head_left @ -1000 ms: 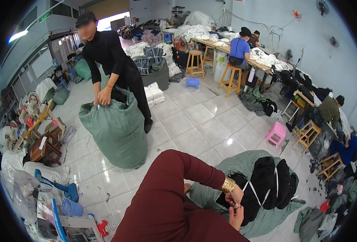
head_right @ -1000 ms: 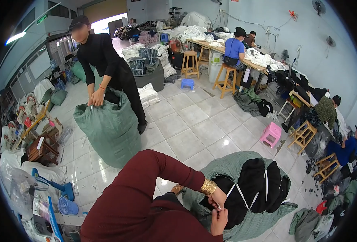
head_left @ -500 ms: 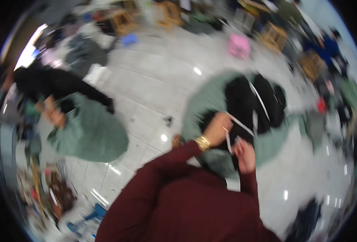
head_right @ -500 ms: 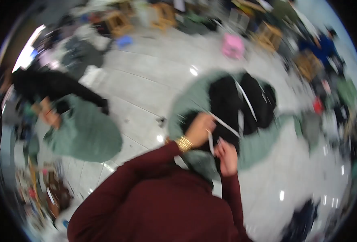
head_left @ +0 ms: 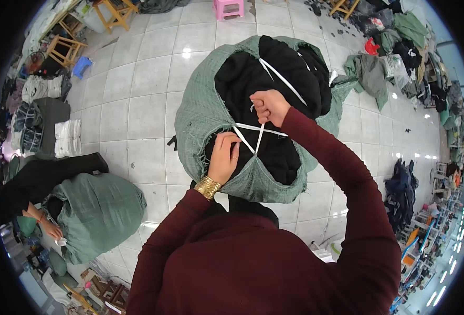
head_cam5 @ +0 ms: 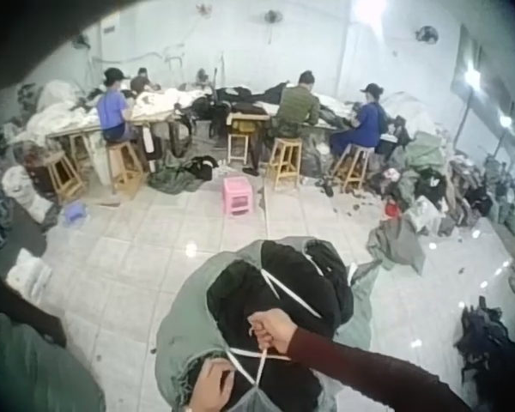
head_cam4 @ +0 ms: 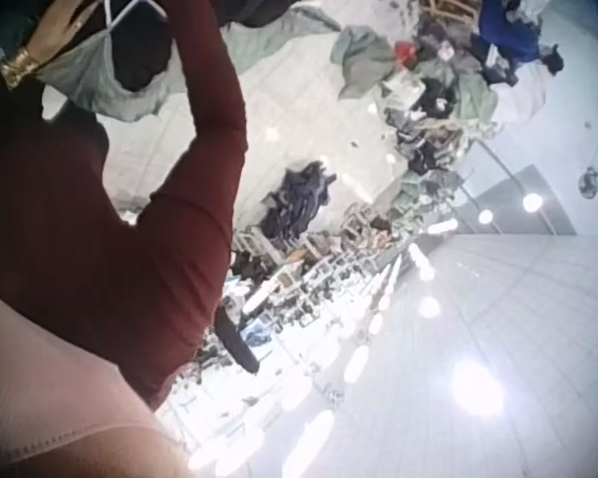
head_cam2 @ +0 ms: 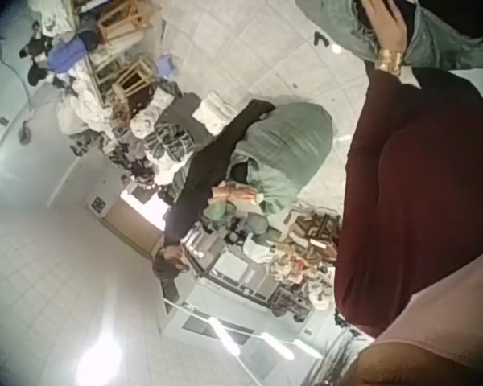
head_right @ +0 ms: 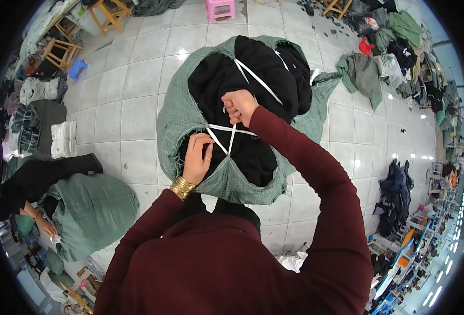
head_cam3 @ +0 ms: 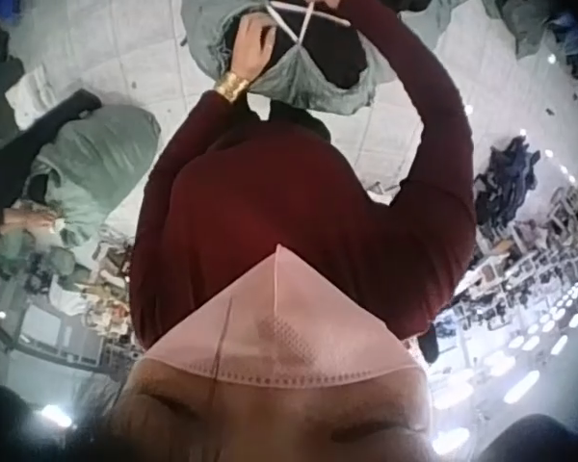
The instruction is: Tying and securing a large green sack filled with black garments using white plastic straps.
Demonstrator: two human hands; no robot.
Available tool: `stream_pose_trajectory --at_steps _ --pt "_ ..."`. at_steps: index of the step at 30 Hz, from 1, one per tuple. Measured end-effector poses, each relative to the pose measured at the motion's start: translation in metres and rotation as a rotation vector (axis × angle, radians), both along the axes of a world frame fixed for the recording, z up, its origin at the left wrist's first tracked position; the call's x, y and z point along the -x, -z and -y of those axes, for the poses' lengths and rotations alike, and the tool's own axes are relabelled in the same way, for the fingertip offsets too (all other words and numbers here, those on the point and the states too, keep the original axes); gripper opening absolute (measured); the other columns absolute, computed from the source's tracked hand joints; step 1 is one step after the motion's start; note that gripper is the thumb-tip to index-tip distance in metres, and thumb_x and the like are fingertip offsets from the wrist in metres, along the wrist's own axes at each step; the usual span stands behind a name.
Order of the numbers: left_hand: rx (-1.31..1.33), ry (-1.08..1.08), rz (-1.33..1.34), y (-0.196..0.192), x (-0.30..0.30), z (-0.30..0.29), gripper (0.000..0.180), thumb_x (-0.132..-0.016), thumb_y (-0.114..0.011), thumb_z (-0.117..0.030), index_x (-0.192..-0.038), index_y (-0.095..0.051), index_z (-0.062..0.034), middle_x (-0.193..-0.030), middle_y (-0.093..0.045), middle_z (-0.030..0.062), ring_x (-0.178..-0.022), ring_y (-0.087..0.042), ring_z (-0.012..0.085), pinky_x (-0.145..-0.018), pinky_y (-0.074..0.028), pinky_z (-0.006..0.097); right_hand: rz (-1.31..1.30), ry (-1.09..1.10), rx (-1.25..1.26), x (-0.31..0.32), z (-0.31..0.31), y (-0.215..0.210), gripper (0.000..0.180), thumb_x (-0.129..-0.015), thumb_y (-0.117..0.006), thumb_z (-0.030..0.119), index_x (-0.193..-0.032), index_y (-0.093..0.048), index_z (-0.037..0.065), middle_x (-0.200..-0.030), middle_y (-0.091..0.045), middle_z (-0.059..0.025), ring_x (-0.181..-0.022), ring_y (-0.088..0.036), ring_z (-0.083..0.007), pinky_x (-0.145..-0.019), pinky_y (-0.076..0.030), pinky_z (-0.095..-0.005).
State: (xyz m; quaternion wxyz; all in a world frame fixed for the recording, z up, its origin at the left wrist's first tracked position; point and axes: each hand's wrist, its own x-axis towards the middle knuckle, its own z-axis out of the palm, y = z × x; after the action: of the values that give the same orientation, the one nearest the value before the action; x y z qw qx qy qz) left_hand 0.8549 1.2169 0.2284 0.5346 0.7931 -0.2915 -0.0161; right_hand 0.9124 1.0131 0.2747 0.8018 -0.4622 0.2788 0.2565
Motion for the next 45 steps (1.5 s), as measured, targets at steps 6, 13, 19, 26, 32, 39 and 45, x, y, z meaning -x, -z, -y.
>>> stream_pose_trajectory --at_steps 6,13,19,26,32,39,45 --pt "0.079 -0.171 -0.376 -0.042 0.0 -0.008 0.023 -0.072 -0.06 -0.004 -0.094 -0.054 -0.004 -0.095 -0.048 0.0103 -0.086 -0.051 0.0236 -0.071 -0.043 0.029 0.198 -0.023 0.085 0.014 -0.007 -0.033 0.036 -0.083 -0.048 0.02 -0.052 -0.032 0.013 -0.047 -0.027 0.004 -0.041 -0.026 -0.0087 -0.043 -0.027 -0.0246" --pt "-0.267 0.343 0.147 -0.034 -0.057 0.028 0.024 -0.077 -0.058 -0.021 -0.093 -0.058 -0.0032 -0.09 -0.054 0.0106 -0.086 -0.05 0.0286 -0.08 -0.04 0.035 0.374 0.061 0.31 0.033 0.002 -0.016 0.035 -0.088 -0.045 0.026 -0.059 -0.05 0.006 -0.057 -0.049 -0.0025 -0.055 -0.05 -0.0125 -0.06 -0.043 -0.0261" --pt "-0.647 0.52 0.144 -0.05 -0.082 0.059 0.036 -0.068 -0.067 -0.036 -0.08 -0.058 -0.0029 -0.082 -0.051 0.0116 -0.08 -0.054 0.0287 -0.07 -0.045 0.036 1.042 -0.132 1.896 0.021 0.011 0.022 0.024 -0.08 -0.054 0.021 -0.061 -0.051 0.006 -0.062 -0.049 -0.0065 -0.063 -0.05 -0.0246 -0.051 -0.042 -0.036" --pt "-0.769 0.474 0.144 -0.012 -0.078 0.063 0.025 -0.069 -0.06 -0.034 -0.073 -0.065 -0.01 -0.069 -0.061 0.0148 -0.067 -0.06 0.0327 -0.06 -0.048 0.043 0.921 -0.35 2.159 0.02 -0.012 0.043 0.02 -0.08 -0.047 0.017 -0.092 -0.062 0.013 -0.078 -0.058 -0.01 -0.077 -0.055 -0.0252 -0.075 -0.044 -0.0352" --pt "-0.546 0.272 -0.054 0.009 -0.058 0.071 0.019 -0.063 -0.065 -0.025 -0.072 -0.067 -0.0087 -0.066 -0.061 0.0145 -0.067 -0.061 0.0301 -0.058 -0.048 0.04 0.879 -0.299 1.603 0.059 0.026 0.024 0.012 -0.084 -0.049 0.013 -0.084 -0.055 0.002 -0.071 -0.048 -0.0133 -0.066 -0.049 -0.0277 -0.059 -0.04 -0.0367" --pt "-0.452 0.424 -0.276 0.023 -0.08 0.081 0.016 -0.064 -0.066 -0.022 -0.066 -0.067 -0.0058 -0.058 -0.062 0.0067 -0.055 -0.059 0.0192 -0.053 -0.046 0.032 1.178 -0.362 1.475 0.078 0.007 0.032 0.015 -0.069 -0.054 -0.003 -0.083 -0.058 0.001 -0.092 -0.057 -0.0119 -0.09 -0.053 -0.0286 -0.075 -0.043 -0.0344" --pt "-0.443 0.406 -0.417 0.022 -0.083 0.084 0.017 -0.067 -0.063 -0.021 -0.063 -0.066 -0.0053 -0.054 -0.06 0.0029 -0.049 -0.056 0.0129 -0.047 -0.044 0.027 0.977 -0.004 1.262 0.079 0.004 0.045 0.01 -0.068 -0.062 -0.003 -0.077 -0.057 -0.002 -0.08 -0.061 -0.0103 -0.073 -0.058 -0.0176 -0.063 -0.045 -0.026"
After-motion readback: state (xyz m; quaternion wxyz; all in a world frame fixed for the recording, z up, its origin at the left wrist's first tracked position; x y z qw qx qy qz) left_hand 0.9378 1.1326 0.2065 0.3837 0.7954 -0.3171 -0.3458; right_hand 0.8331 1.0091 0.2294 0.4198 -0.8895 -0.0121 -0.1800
